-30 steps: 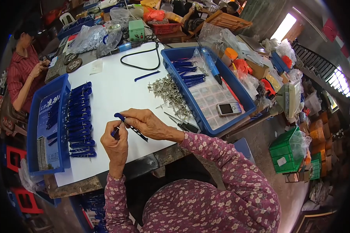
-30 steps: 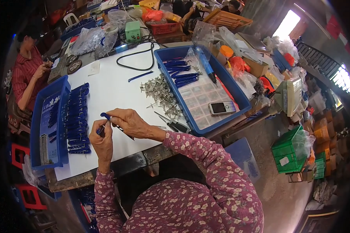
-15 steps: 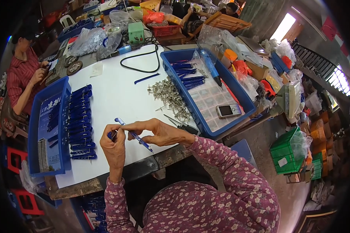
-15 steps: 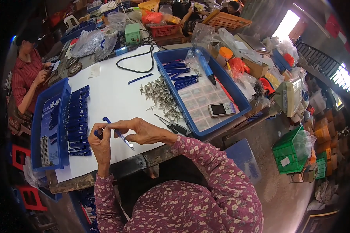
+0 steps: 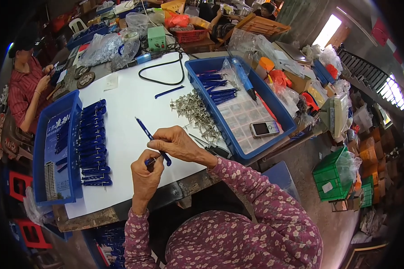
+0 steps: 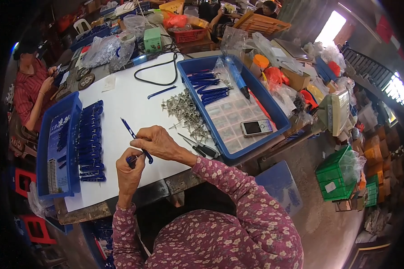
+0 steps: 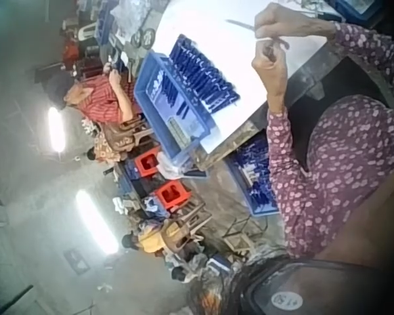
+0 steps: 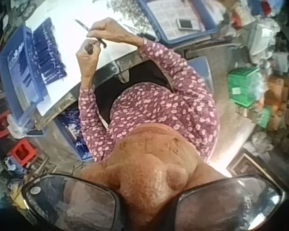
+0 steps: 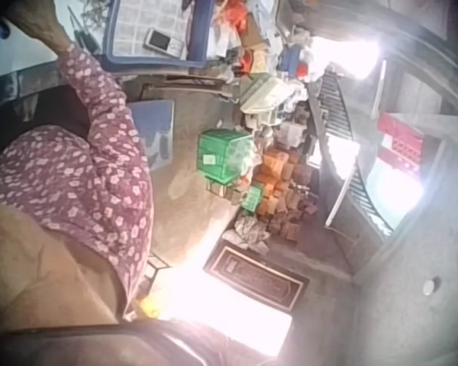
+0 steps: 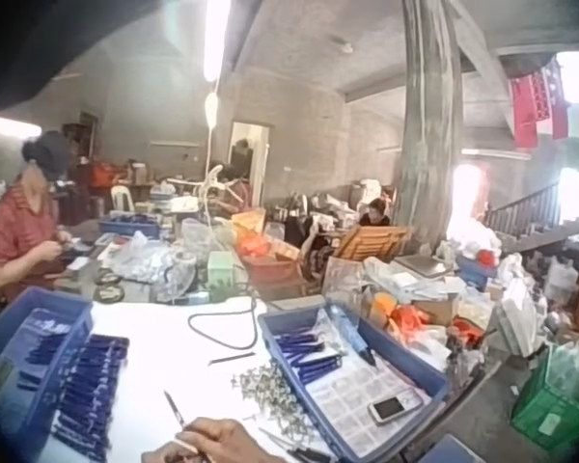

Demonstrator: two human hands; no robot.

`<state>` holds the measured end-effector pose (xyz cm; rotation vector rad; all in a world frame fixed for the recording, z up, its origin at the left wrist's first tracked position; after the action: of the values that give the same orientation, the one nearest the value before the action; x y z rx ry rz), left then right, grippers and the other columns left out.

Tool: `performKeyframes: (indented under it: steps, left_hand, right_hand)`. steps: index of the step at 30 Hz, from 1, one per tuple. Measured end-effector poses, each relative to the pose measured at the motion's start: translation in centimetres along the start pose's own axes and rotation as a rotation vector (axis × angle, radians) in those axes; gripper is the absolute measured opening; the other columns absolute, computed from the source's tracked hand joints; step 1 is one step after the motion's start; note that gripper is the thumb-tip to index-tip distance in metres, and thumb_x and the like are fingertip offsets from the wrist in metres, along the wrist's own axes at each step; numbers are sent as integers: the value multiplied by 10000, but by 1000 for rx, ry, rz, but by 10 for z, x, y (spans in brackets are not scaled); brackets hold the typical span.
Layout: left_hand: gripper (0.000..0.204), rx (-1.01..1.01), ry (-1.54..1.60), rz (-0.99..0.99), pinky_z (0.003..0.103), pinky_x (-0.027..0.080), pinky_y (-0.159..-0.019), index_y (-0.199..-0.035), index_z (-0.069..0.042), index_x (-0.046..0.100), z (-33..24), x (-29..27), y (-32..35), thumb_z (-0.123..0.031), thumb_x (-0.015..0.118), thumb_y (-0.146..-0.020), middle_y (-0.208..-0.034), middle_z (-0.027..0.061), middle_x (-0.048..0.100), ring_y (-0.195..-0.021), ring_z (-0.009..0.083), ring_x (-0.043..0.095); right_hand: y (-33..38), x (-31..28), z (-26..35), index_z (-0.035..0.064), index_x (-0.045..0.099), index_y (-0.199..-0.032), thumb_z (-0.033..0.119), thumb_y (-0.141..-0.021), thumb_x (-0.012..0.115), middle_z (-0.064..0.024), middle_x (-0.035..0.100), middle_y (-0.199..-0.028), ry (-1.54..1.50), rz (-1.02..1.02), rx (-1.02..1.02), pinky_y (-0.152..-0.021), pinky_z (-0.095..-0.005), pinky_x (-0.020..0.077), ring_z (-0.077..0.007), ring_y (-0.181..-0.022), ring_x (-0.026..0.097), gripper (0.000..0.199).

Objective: Manually assembling small blue plastic components with metal clips at a workstation.

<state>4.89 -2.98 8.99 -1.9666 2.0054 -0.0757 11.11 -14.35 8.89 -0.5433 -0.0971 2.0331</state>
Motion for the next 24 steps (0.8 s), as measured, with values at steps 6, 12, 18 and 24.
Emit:
performKeyframes:
  steps: [6, 12, 18, 24]
  left_hand:
    - [60, -62, 41, 19, 174, 265, -466, -744, -19, 531, 0, -6, 8, -23, 566, -791, -598, -57, 436, -530, 8, 347]
    - [82, -1, 59, -51, 179, 271, -463, -738, -8, 536, -9, -16, -4, -52, 584, -788, -582, -56, 432, -540, 4, 349]
    - [67, 3, 188, -77, 177, 263, -457, -753, -22, 553, 1, -31, -12, -71, 577, -792, -536, -57, 426, -503, 9, 351]
    - [71, -35, 190, -54, 171, 280, -464, -765, -22, 561, 18, -31, -11, -85, 575, -794, -551, -48, 445, -507, 10, 358]
  right_hand:
    - [10, 10, 0, -22, 591, -741, 234, -815, 573, -23, 485, -517, -39, -38, 135, -416, -240, 351, -68, -453, 435, 268]
    - [0, 14, 5, -14, 592, -734, 281, -902, 468, -15, 485, -533, -278, 82, 153, -444, -216, 346, -64, -474, 427, 362]
    - [12, 22, 0, -23, 598, -718, 362, -923, 394, 18, 391, -457, -480, 223, 279, -431, -193, 279, -51, -413, 320, 482]
    - [25, 23, 10, -83, 579, -976, 441, -928, 322, 18, 400, -444, -774, 334, 199, -399, -178, 279, -49, -351, 292, 585]
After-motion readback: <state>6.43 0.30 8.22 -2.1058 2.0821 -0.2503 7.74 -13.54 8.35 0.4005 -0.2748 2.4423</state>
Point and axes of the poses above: each hand's wrist, its own y-axis away from the middle knuckle, its own x-axis out of the palm, z = x × y, the point moved 5 cm from there along -y, towards the middle knuckle
